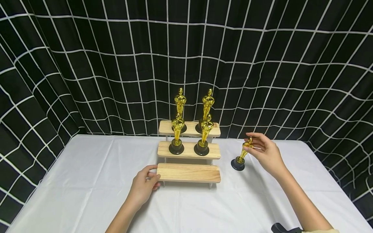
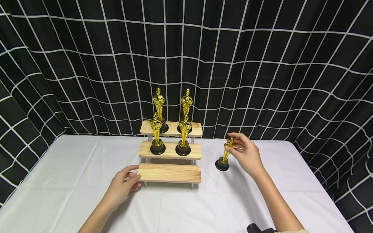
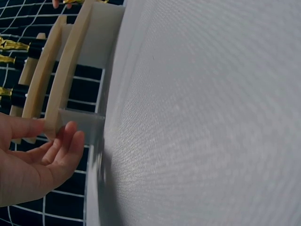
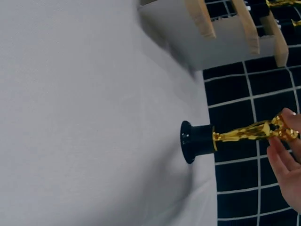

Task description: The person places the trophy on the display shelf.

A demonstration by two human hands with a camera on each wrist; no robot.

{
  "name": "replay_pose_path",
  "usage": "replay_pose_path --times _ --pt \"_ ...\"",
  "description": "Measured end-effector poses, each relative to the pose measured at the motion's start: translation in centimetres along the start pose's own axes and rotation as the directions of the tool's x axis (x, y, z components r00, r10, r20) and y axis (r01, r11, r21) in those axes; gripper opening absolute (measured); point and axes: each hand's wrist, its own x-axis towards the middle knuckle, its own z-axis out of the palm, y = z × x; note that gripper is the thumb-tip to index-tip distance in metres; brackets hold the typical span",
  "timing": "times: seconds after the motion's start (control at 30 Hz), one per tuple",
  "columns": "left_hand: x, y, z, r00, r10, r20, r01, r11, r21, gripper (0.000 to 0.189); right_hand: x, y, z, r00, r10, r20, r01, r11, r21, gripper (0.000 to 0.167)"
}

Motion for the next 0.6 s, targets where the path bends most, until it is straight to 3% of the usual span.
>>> replay_pose_path --times 0.2,0.6 --pt "0.05 -0.03 0.01 1.000 0.001 -0.002 -0.001 1.000 0.009 0.041 -0.37 0.37 -0.06 1.000 0.021 0.010 -0.020 1.000 -0.013 0.048" --pt "0.08 -0.07 0.02 1.000 -0.003 0.000 0.003 1.000 0.002 0.041 -0.46 0.33 -0.11 0.999 -0.024 -0.029 0.024 1.000 -0.005 0.044"
